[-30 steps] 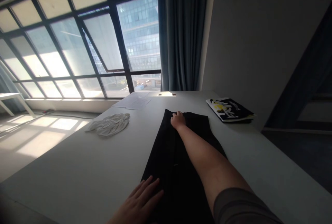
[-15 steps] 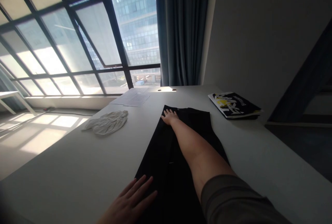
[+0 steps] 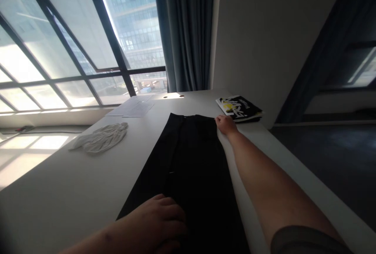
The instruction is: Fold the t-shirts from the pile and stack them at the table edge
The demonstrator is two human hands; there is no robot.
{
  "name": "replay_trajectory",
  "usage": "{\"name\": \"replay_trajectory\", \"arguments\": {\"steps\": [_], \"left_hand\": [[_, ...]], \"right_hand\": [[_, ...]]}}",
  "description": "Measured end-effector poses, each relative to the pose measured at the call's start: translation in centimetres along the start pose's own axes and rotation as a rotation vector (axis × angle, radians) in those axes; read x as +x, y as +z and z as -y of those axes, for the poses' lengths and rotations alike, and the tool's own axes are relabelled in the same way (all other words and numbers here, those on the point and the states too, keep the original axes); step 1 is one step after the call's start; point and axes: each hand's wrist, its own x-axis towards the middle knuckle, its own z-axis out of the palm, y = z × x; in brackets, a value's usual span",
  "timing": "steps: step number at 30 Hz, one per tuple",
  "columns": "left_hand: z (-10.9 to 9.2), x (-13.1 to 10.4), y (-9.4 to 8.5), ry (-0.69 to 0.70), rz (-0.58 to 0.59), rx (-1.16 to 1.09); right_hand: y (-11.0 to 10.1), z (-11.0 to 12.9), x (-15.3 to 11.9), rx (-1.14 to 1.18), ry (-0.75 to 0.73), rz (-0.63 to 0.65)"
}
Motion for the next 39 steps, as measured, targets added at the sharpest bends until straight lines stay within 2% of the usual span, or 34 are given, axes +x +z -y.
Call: {"name": "replay_trajectory", "arguments": {"steps": [2,5,7,11,15,17,22,28,31,35,39], "left_hand": [[-1.0,3.0,0.6,0.142,0.029,0.053],[-2.8,7.1,1.4,0.361,0.057,0.131],[-4.0,9.2,1.9,0.446,0.091,0.157],[-5.3,11.7,2.5,0.473,0.192,0.145],[-5.5,12.1,2.5,0.479,0.267,0.166],[-5.4,11.6,2.0,0.475,0.230,0.203],[-4.3,8.7,1.0,0.425,-0.025,0.244],[-2.3,3.6,1.9,0.276,-0.150,0.208],[-1.2,0.8,2.9,0.197,-0.207,0.181],[0.1,-2.7,4.1,0.110,-0.285,0.153],[1.3,-5.6,5.0,0.042,-0.322,0.145]], "right_hand": [[0.2,-0.4,-0.3,-0.007,0.046,0.036],[0.8,-0.1,0.1,0.006,0.037,0.096],[1.1,0.0,0.4,0.015,0.040,0.117],[1.3,-0.7,0.7,0.040,0.062,0.137],[1.8,-0.8,1.0,0.087,0.084,0.143],[2.1,-0.6,1.2,0.120,0.094,0.140],[2.3,0.1,1.8,0.187,0.146,0.086],[1.4,1.8,2.8,0.164,0.147,0.001],[1.0,4.1,4.0,0.132,0.112,-0.020],[0.9,9.0,6.5,0.109,0.054,0.017],[2.3,14.4,8.1,0.103,-0.019,0.112]]}}
